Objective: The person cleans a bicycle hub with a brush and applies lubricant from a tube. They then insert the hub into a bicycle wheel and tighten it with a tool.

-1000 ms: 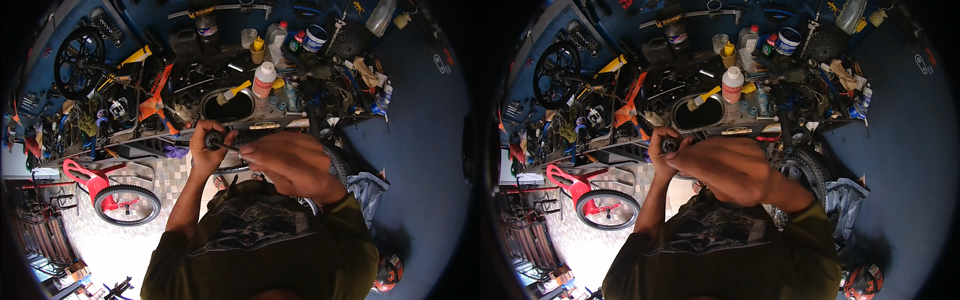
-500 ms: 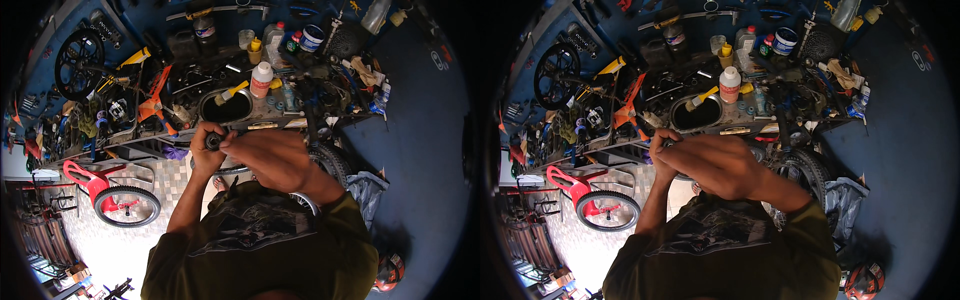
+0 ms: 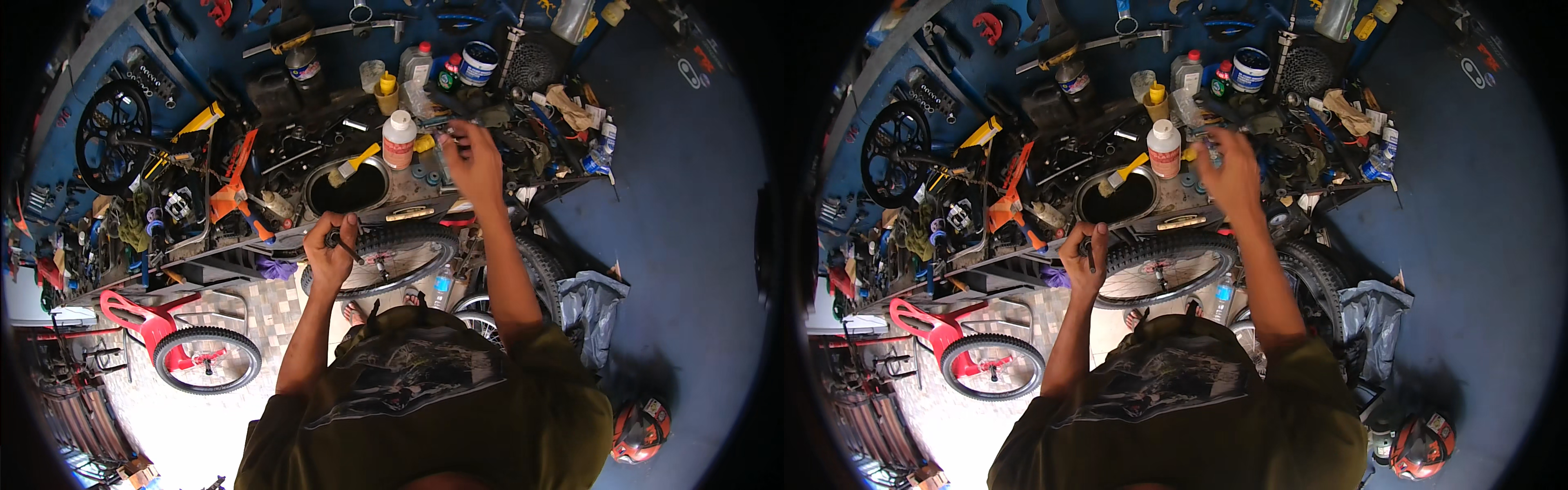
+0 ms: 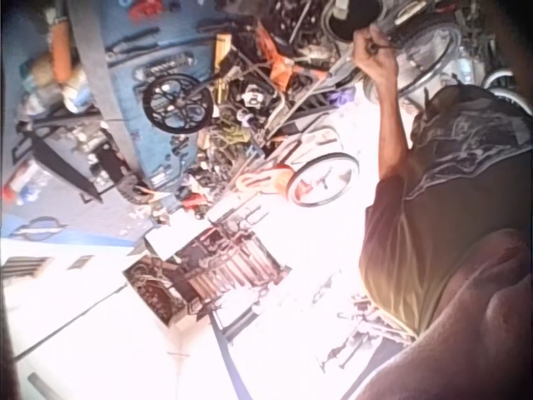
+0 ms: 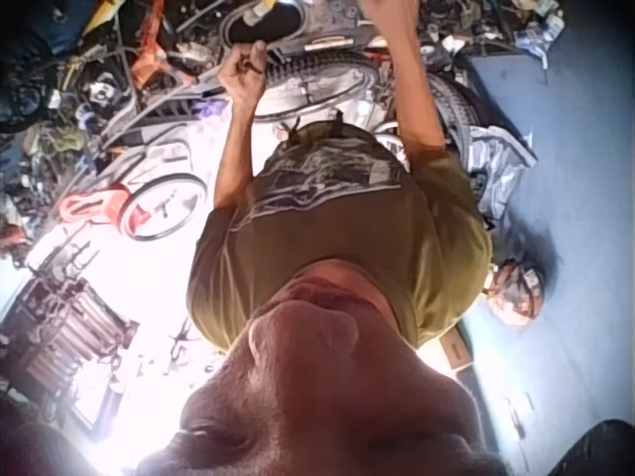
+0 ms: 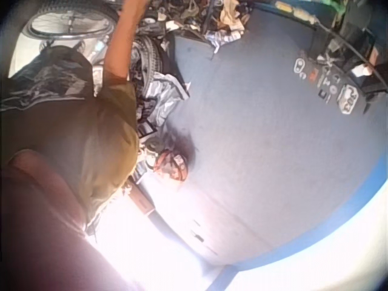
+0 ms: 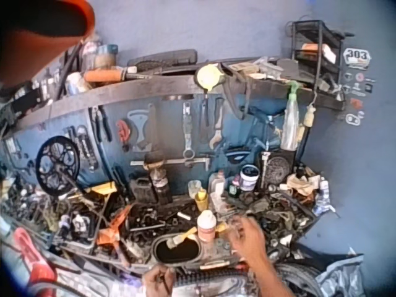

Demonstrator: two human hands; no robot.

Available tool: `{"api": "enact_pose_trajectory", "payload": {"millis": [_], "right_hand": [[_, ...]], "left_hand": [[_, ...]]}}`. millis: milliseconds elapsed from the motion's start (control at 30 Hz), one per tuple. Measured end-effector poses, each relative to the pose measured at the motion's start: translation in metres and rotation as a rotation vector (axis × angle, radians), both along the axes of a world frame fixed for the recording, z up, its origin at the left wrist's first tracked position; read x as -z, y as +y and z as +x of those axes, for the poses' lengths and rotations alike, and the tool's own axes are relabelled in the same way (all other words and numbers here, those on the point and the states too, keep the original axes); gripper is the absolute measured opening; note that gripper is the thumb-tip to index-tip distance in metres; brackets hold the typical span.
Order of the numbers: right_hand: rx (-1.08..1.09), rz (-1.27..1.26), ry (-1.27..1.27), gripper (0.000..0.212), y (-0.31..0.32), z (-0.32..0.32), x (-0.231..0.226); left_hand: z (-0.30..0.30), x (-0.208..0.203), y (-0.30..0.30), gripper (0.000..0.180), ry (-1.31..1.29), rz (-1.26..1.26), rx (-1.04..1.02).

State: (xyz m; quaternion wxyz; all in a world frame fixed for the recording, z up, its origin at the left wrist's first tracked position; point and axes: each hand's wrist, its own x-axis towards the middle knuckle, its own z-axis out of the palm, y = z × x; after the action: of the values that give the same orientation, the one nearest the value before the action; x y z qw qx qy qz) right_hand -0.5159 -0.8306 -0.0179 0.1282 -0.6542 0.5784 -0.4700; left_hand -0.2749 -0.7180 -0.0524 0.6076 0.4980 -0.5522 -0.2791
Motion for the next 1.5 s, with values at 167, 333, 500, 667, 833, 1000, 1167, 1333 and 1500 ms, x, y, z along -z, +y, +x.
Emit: {"api": "enact_pose_trajectory", "payload": {"millis": [167,333,500,667,833,1000,1167,1333,1500], "right_hand": [[0.399,0.574,0.551,0.044,-0.083,-0.089,0.115],[0.211,0.901,0.554,0.052,-0.099,-0.088,0.12],[0.308,0.395,0.429,0.04,-0.068,-0.116,0.127],[-0.109,0.35,-0.187,0.031,0.042,-0.051,0.005],[-0.257,0.031,0.127,0.05,0.139,-0.02,-0.08],[-0.298,-0.044,0.303,0.047,0.174,-0.011,-0.121],[-0.108,-0.316,0.07,0.032,0.2,-0.015,-0.113],[-0.273,-0.045,0.462,0.04,0.181,0.0,-0.096],[-0.14,0.006,0.222,0.055,0.177,-0.011,-0.085]], "left_hand": [[-0.016,0.015,-0.016,0.023,-0.017,-0.021,0.02],[-0.013,0.026,-0.017,0.023,-0.002,-0.009,-0.006],[-0.017,0.033,-0.029,0.025,0.063,0.051,0.065],[0.002,0.047,-0.044,0.027,0.005,0.006,0.033],[-0.002,0.054,-0.07,0.026,-0.013,-0.03,0.072],[-0.007,0.052,-0.084,0.027,-0.003,-0.144,0.075],[-0.008,0.052,-0.086,0.029,-0.008,-0.099,0.092],[-0.016,0.044,-0.082,0.029,-0.033,-0.068,0.112],[0.004,0.077,-0.067,0.02,0.012,0.047,0.11]]}}
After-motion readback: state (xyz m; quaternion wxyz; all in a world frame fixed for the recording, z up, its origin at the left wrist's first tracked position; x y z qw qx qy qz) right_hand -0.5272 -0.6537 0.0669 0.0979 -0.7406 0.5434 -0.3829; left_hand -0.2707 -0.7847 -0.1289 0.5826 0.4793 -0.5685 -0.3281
